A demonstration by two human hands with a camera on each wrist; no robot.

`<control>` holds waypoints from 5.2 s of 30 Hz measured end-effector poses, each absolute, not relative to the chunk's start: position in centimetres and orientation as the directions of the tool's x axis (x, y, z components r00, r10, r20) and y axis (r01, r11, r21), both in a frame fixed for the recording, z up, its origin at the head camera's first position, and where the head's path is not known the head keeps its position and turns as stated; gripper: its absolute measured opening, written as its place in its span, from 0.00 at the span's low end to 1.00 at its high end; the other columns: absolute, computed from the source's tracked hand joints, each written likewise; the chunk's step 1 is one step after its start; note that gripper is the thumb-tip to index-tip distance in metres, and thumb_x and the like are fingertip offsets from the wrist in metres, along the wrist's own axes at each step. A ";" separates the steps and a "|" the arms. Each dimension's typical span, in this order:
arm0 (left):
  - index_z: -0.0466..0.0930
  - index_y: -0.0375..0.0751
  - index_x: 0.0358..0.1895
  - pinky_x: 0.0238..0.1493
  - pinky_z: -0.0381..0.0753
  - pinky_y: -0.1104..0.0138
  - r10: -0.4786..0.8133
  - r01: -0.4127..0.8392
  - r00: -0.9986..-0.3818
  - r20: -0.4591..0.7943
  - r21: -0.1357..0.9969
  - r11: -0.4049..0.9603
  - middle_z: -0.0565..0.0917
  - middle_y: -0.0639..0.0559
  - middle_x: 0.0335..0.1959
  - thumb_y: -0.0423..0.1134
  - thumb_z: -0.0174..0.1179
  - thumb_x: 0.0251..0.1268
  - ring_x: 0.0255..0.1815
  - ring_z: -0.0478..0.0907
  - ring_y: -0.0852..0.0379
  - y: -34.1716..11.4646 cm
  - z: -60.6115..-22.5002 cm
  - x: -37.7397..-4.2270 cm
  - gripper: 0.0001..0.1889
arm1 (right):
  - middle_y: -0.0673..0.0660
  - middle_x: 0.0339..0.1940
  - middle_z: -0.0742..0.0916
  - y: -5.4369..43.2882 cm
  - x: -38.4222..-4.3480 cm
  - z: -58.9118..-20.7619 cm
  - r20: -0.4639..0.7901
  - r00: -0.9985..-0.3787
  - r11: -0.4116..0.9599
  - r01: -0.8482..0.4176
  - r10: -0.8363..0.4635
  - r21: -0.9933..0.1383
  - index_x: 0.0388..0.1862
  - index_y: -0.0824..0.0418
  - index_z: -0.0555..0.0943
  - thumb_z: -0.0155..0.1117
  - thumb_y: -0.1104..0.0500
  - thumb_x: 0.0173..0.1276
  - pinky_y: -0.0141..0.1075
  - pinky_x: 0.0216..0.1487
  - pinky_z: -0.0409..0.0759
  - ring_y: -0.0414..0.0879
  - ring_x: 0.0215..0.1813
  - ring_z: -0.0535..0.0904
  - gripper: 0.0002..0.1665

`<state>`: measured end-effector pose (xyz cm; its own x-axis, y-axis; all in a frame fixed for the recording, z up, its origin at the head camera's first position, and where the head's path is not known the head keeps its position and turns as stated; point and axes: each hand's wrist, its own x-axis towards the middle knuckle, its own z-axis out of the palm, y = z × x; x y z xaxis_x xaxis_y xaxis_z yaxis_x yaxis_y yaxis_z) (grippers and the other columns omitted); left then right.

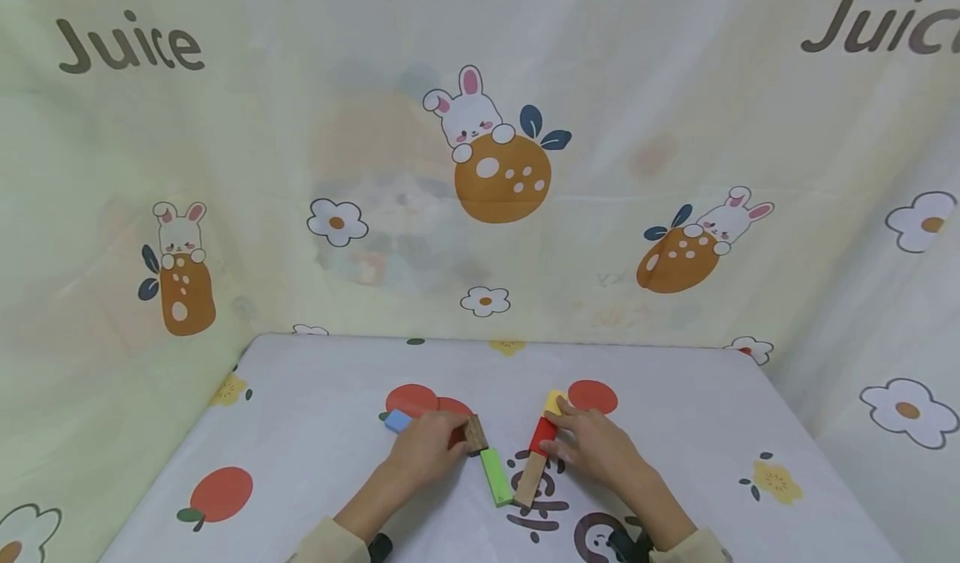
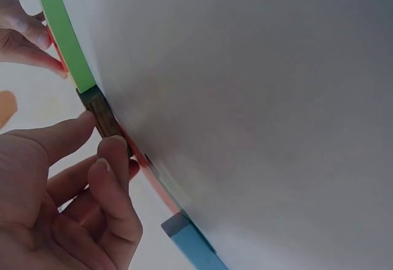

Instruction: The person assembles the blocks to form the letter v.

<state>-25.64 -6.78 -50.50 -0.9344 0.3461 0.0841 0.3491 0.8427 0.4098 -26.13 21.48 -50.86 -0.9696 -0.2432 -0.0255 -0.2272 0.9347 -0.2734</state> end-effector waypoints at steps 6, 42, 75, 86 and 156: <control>0.86 0.40 0.64 0.58 0.89 0.57 0.352 0.351 -0.933 0.078 0.417 0.838 0.90 0.48 0.58 0.43 0.73 0.67 0.50 0.85 0.54 -6.7 -50.7 -25.7 0.23 | 0.62 0.78 0.79 21.4 -26.1 -50.7 -0.019 -0.968 0.934 -0.235 -0.249 -0.271 0.69 0.51 0.84 0.76 0.42 0.67 0.62 0.66 0.82 0.67 0.73 0.78 0.34; 0.86 0.40 0.62 0.57 0.90 0.58 0.378 0.392 -0.919 0.113 0.355 0.848 0.91 0.48 0.56 0.45 0.72 0.69 0.51 0.88 0.53 -5.8 -50.7 -25.6 0.22 | 0.61 0.78 0.79 21.4 -26.1 -50.8 -0.023 -0.970 0.936 -0.227 -0.242 -0.271 0.70 0.50 0.84 0.76 0.42 0.66 0.63 0.66 0.82 0.68 0.73 0.78 0.34; 0.79 0.36 0.69 0.56 0.87 0.49 0.288 0.297 -0.952 0.105 0.555 0.777 0.85 0.42 0.65 0.39 0.70 0.69 0.55 0.85 0.48 -11.6 -49.6 -24.6 0.27 | 0.62 0.77 0.80 21.1 -26.2 -50.6 -0.034 -0.971 0.941 -0.221 -0.237 -0.258 0.69 0.50 0.84 0.77 0.41 0.65 0.61 0.63 0.84 0.68 0.71 0.79 0.35; 0.82 0.36 0.66 0.64 0.84 0.43 0.124 0.115 -0.992 0.031 0.648 0.753 0.86 0.39 0.65 0.37 0.73 0.65 0.61 0.85 0.39 -15.7 -49.1 -24.0 0.26 | 0.62 0.76 0.81 21.1 -26.1 -50.3 -0.031 -0.970 0.938 -0.224 -0.240 -0.263 0.69 0.51 0.84 0.77 0.42 0.65 0.62 0.66 0.83 0.67 0.71 0.79 0.35; 0.78 0.38 0.71 0.69 0.79 0.40 0.004 -0.052 -0.998 -0.070 0.774 0.631 0.76 0.33 0.73 0.31 0.79 0.55 0.72 0.74 0.32 -15.5 -52.1 -26.3 0.37 | 0.62 0.76 0.81 21.2 -26.0 -50.6 0.000 -0.973 0.931 -0.223 -0.233 -0.288 0.67 0.52 0.86 0.78 0.42 0.64 0.63 0.65 0.82 0.68 0.71 0.80 0.34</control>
